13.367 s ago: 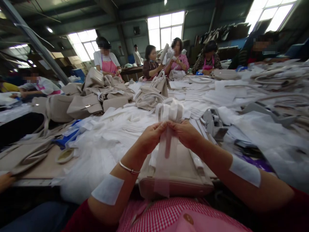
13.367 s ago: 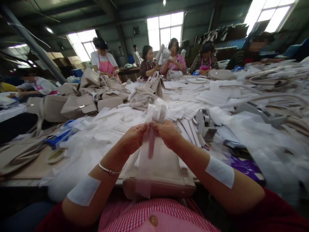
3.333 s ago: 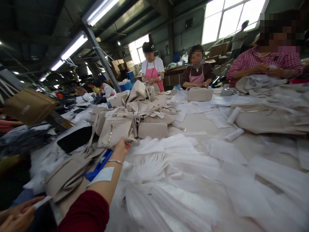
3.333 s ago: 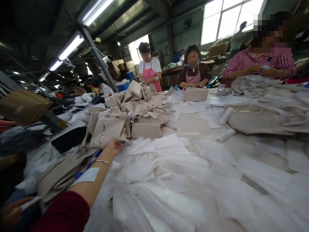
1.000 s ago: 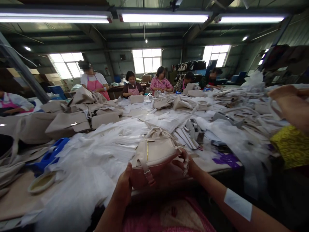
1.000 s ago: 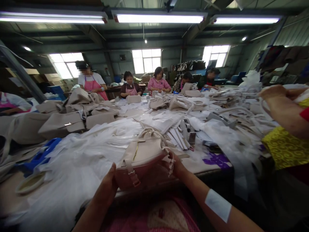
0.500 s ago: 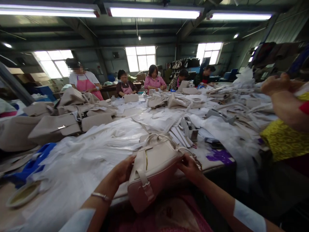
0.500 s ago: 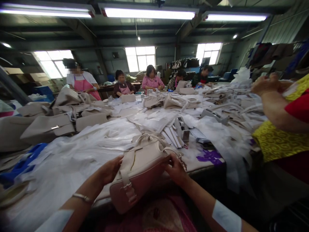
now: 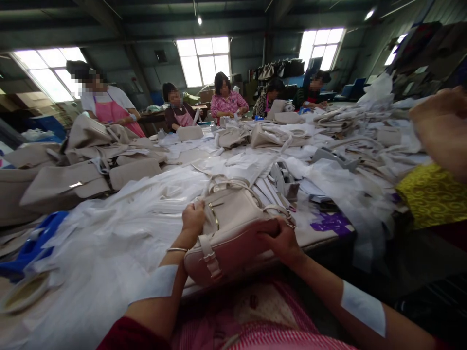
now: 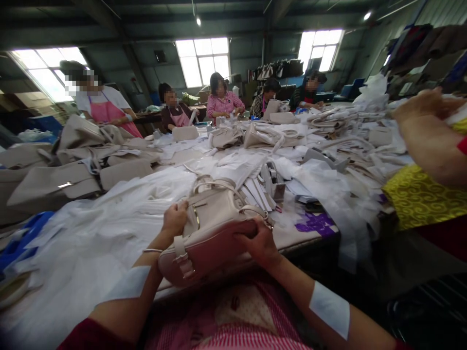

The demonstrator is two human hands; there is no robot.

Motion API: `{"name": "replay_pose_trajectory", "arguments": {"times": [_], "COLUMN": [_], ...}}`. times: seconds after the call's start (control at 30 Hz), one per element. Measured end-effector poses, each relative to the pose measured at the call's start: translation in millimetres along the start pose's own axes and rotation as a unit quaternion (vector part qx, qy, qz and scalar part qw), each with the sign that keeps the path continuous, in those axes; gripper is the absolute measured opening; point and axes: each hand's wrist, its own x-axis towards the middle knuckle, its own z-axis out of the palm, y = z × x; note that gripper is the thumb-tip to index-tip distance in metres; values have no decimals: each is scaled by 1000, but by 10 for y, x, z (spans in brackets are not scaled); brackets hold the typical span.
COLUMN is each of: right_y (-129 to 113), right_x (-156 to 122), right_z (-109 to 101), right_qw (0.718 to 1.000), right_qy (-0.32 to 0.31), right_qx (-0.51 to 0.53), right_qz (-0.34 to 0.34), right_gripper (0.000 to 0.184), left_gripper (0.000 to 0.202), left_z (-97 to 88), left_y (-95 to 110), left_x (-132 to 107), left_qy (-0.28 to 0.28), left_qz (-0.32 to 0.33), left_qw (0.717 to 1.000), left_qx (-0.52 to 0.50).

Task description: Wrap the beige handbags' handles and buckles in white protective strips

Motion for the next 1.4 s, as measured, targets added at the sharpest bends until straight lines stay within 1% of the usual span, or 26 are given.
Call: {"name": "replay_pose_trajectory", "arguments": {"times": [0.03, 0.1, 0.17, 0.3, 0.37, 0.4, 0.47, 0.53, 0.6, 0.67, 0.7, 0.77, 0.83, 0.9, 0.97, 1.03, 1.07, 1.1, 1.13, 1.17, 1.2, 1.23, 1.27, 1.3, 1.33, 1.4], "right_y": [-35, -43, 33, 239, 257, 236, 144, 7, -142, -258, -290, -287, -210, -109, -37, -17, -24, -37, -54, -70, -81, -85, -80, -67, -46, 9], "right_x": [-18, -81, -158, -254, -240, -213, -117, 17, 137, 189, 182, 116, 25, -45, -86, -113, -128, -146, -168, -190, -211, -229, -241, -248, -248, -237], "right_z": [-36, -65, -36, 29, -26, -78, -202, -304, -336, -285, -236, -127, -45, -18, -34, -54, -53, -44, -26, -3, 23, 47, 66, 79, 85, 82], "right_qw": [1000, 998, 996, 995, 992, 989, 986, 985, 983, 976, 974, 974, 977, 979, 978, 975, 973, 972, 972, 971, 970, 969, 968, 967, 967, 968], "right_qy": [0, -22, -50, -64, -108, -138, -168, -166, -155, -150, -137, -116, -113, -119, -117, -116, -116, -115, -112, -108, -104, -101, -101, -105, -111, -127], "right_qx": [-18, -46, -46, -27, -25, -23, -19, -4, 8, -6, -28, -78, -106, -114, -117, -124, -128, -132, -135, -138, -141, -146, -151, -155, -158, -160], "right_qz": [21, 43, 54, 77, 67, 53, 11, -38, -94, -156, -176, -181, -143, -119, -126, -143, -150, -155, -159, -163, -168, -172, -174, -173, -167, -145], "right_gripper": [51, 53, 50, 48, 47, 45, 47, 52, 52, 52, 52, 51, 43, 40, 45, 52, 55, 59, 63, 67, 71, 72, 73, 71, 69, 63], "left_gripper": [44, 45, 41, 38, 37, 36, 36, 37, 38, 38, 38, 39, 38, 36, 31, 29, 31, 32, 33, 32, 32, 33, 33, 34, 36, 41], "left_z": [-16, 8, 104, 334, 380, 383, 363, 332, 306, 287, 278, 257, 217, 135, 2, -158, -231, -289, -326, -337, -323, -287, -234, -171, -108, -1], "left_y": [-39, -146, -278, -511, -575, -595, -619, -630, -636, -642, -647, -662, -669, -631, -503, -264, -113, 43, 190, 311, 394, 429, 413, 352, 256, 17], "left_x": [40, 94, 97, 25, -2, -11, -21, -29, -40, -57, -68, -88, -97, -87, -69, -74, -98, -140, -198, -267, -338, -403, -453, -481, -487, -441], "left_qy": [28, 61, 67, 61, 58, 56, 56, 60, 62, 60, 58, 51, 39, 22, 6, 1, -11, -38, -96, -172, -251, -315, -359, -384, -400, -421], "left_qz": [8, 18, 20, 16, 19, 21, 22, 20, 20, 22, 22, 23, 27, 32, 45, 83, 123, 175, 247, 308, 353, 382, 398, 410, 421, 446], "left_qw": [999, 997, 995, 992, 991, 990, 989, 988, 988, 988, 988, 988, 987, 986, 984, 979, 976, 970, 955, 931, 900, 869, 844, 827, 814, 784], "left_qx": [13, 40, 67, 108, 120, 125, 133, 138, 140, 142, 143, 146, 151, 161, 175, 184, 178, 162, 131, 91, 47, 8, -16, -20, 0, 100]}}
